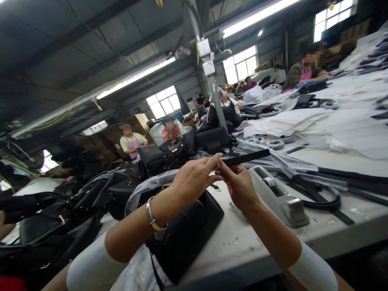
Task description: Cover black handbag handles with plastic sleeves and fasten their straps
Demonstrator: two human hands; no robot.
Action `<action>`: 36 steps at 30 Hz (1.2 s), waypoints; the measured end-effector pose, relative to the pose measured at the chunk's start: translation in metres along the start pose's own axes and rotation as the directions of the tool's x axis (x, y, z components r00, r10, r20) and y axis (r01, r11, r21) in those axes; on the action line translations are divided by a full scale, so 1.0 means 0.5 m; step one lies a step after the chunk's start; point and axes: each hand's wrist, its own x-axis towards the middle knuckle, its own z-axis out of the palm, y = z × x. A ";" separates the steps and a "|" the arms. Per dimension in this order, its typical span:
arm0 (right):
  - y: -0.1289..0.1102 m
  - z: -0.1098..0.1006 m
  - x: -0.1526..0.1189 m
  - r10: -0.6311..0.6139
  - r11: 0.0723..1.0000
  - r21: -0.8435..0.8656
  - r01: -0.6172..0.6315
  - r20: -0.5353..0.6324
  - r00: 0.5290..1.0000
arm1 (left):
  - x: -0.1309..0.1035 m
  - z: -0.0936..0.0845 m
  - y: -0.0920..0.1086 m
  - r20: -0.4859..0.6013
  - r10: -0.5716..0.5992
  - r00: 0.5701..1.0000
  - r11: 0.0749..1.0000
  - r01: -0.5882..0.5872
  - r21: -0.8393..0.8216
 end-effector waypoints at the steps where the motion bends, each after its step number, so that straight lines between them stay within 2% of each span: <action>1: -0.002 -0.007 0.005 -0.017 0.999 -0.046 0.019 0.030 0.999 | 0.001 0.002 0.000 0.022 -0.025 0.999 0.998 0.026 -0.050; 2: -0.001 -0.018 0.012 -0.029 0.994 -0.103 0.036 0.060 0.998 | 0.001 0.001 -0.004 0.036 -0.048 0.998 0.997 0.050 -0.058; 4: 0.020 -0.049 0.026 -0.036 0.970 -0.234 0.062 0.116 0.993 | -0.002 -0.010 -0.023 0.049 -0.076 0.996 0.996 0.073 0.048; 7: 0.087 -0.107 0.045 -0.001 0.893 -0.444 0.070 0.154 0.988 | -0.004 -0.036 -0.066 0.087 -0.109 0.990 0.965 0.085 0.250; 10: 0.165 -0.152 0.056 0.079 0.774 -0.630 0.059 0.189 0.979 | -0.004 -0.056 -0.107 0.138 -0.181 0.974 0.951 0.137 0.279; 13: 0.206 -0.170 0.060 0.154 0.669 -0.737 0.097 0.265 0.952 | -0.009 -0.063 -0.129 0.110 -0.221 0.969 0.940 0.181 0.287; 15: 0.200 -0.174 0.058 0.156 0.615 -0.776 0.141 0.295 0.943 | -0.014 -0.063 -0.132 0.080 -0.246 0.966 0.933 0.214 0.288; 17: 0.168 -0.176 0.046 0.109 0.567 -0.802 0.189 0.300 0.948 | -0.020 -0.063 -0.128 0.066 -0.278 0.958 0.937 0.255 0.241; 21: 0.049 -0.175 -0.013 0.004 0.506 -0.820 0.267 0.311 0.950 | -0.027 -0.062 -0.104 0.111 -0.285 0.952 0.958 0.285 0.009; 24: -0.039 -0.165 -0.073 -0.057 0.554 -0.782 0.284 0.305 0.951 | -0.030 -0.058 -0.078 0.223 -0.256 0.941 0.957 0.279 -0.079; 27: -0.080 -0.162 -0.118 -0.061 0.661 -0.726 0.191 0.202 0.977 | -0.033 -0.053 -0.054 0.338 -0.236 0.911 0.956 0.280 -0.089; 29: -0.076 -0.169 -0.133 -0.054 0.719 -0.684 0.121 0.120 0.991 | -0.037 -0.052 -0.044 0.440 -0.239 0.866 0.946 0.309 -0.094; 31: -0.059 -0.179 -0.140 -0.029 0.780 -0.624 0.050 0.044 0.999 | -0.042 -0.054 -0.038 0.548 -0.252 0.798 0.932 0.353 -0.085; 33: -0.036 -0.184 -0.141 0.022 0.860 -0.510 -0.022 -0.005 1.000 | -0.049 -0.058 -0.035 0.609 -0.271 0.745 0.917 0.393 -0.073; 34: -0.026 -0.184 -0.141 0.053 0.899 -0.435 -0.055 -0.017 0.998 | -0.053 -0.061 -0.035 0.618 -0.276 0.736 0.914 0.401 -0.069; 36: -0.008 -0.179 -0.141 0.086 0.947 -0.309 -0.089 -0.021 0.996 | -0.061 -0.065 -0.034 0.602 -0.292 0.743 0.912 0.405 -0.058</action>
